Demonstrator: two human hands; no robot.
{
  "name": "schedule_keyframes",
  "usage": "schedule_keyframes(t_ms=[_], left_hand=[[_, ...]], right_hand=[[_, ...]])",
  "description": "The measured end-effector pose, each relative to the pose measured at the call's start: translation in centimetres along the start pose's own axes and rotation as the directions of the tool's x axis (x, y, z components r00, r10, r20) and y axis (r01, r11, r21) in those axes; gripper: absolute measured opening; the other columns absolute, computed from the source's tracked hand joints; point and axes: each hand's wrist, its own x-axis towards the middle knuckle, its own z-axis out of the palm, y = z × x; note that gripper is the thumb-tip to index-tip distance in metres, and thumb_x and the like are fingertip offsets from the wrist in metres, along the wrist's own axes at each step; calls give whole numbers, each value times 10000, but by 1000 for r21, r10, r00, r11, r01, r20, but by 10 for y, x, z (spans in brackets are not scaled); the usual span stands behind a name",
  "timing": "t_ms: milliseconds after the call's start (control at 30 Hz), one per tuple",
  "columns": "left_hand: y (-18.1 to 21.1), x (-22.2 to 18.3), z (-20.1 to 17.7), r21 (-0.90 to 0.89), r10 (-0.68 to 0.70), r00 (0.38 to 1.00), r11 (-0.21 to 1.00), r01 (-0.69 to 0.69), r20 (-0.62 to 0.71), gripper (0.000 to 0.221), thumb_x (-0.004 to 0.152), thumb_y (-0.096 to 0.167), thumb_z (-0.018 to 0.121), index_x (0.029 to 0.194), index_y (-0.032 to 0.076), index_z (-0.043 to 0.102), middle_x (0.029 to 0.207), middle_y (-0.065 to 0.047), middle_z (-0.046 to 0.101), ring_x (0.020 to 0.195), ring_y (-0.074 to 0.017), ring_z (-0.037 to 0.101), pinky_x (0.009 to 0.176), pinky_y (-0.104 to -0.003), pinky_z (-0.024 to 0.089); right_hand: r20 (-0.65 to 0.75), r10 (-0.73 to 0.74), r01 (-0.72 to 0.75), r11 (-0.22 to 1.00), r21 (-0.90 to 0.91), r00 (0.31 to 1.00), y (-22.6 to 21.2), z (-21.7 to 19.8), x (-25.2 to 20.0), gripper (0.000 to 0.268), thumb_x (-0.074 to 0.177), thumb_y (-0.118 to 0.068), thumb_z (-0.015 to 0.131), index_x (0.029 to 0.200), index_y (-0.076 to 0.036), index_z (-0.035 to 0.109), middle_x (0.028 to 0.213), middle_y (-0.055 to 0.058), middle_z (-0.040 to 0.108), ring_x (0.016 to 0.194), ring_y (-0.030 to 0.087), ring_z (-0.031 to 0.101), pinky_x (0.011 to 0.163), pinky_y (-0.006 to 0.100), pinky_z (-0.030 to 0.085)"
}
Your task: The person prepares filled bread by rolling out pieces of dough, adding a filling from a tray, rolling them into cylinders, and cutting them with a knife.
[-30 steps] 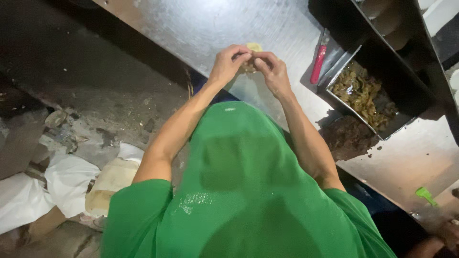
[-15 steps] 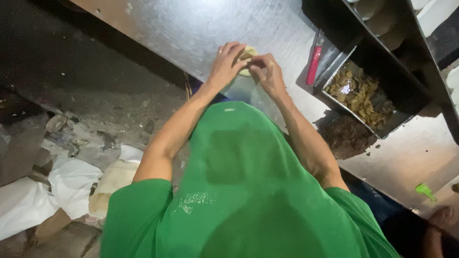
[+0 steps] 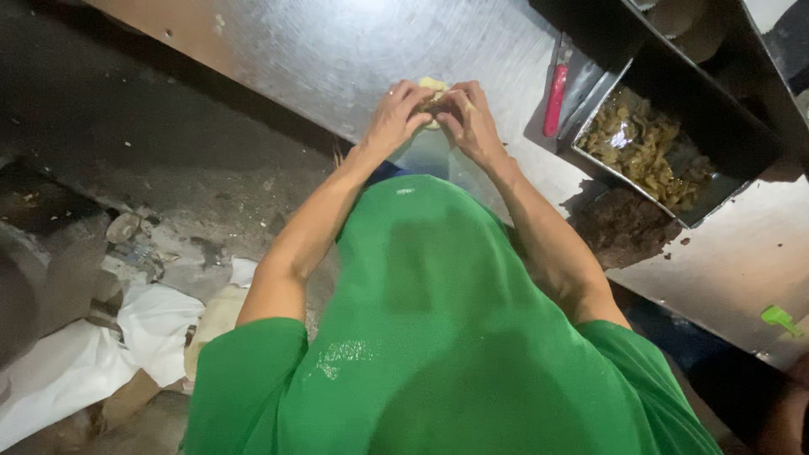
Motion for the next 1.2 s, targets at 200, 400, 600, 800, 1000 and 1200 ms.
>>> schedule_keyframes(t_ms=[200, 400, 600, 800, 1000, 1200], left_hand=[[-7, -8, 3, 146, 163, 986, 977, -158, -23, 322, 852, 113, 816, 1139, 88, 672, 1192, -108, 601, 1108, -361, 575, 938, -451, 504], [-21, -18, 13, 191, 252, 968, 949, -251, 17, 198, 936, 151, 790, 1099, 91, 695, 1168, -67, 631, 1074, -287, 619, 903, -395, 552], [-16, -16, 21, 67, 32, 999, 997, -31, -12, 156, 957, 172, 767, 1063, 82, 696, 1144, -82, 626, 1022, -270, 622, 850, -362, 564], [-10, -14, 15, 149, 141, 982, 981, -122, -126, 115, 917, 152, 777, 996, 94, 716, 1110, -42, 653, 1047, -283, 620, 913, -411, 500], [-18, -25, 15, 250, 268, 959, 939, -238, -93, 129, 925, 158, 759, 1024, 79, 734, 1110, -36, 698, 1003, -259, 632, 868, -415, 486], [-41, -17, 28, 88, -123, 967, 985, 145, -223, 238, 1019, 194, 748, 1231, 116, 673, 1197, -57, 672, 1122, -264, 633, 997, -433, 507]], right_hand=[[88, 40, -46, 997, 62, 995, -3, -3, -1, 292, 940, -77, 751, 1210, -10, 662, 1165, 153, 586, 1089, 331, 604, 953, 414, 504], [21, -31, 31, 1000, -6, 999, 6, 12, -14, 287, 954, -128, 765, 1217, -24, 714, 1134, 136, 607, 1014, 288, 634, 865, 372, 545], [-52, -58, 55, 997, -59, 997, 15, 24, -16, 311, 959, -139, 765, 1259, -60, 742, 1137, 123, 633, 1016, 279, 637, 859, 363, 543], [-109, -96, 81, 988, -130, 989, 24, 28, -10, 219, 916, -143, 799, 1121, -70, 777, 1093, 94, 640, 1018, 299, 589, 894, 394, 497], [-127, -145, 121, 977, -175, 981, 27, 32, -12, 138, 912, -110, 771, 1044, -71, 778, 1049, 93, 653, 967, 303, 582, 859, 425, 488], [-88, 313, -284, 928, 241, 946, 39, 19, -3, 119, 1042, -175, 688, 1107, -77, 710, 1078, 91, 661, 995, 203, 656, 897, 367, 553]])
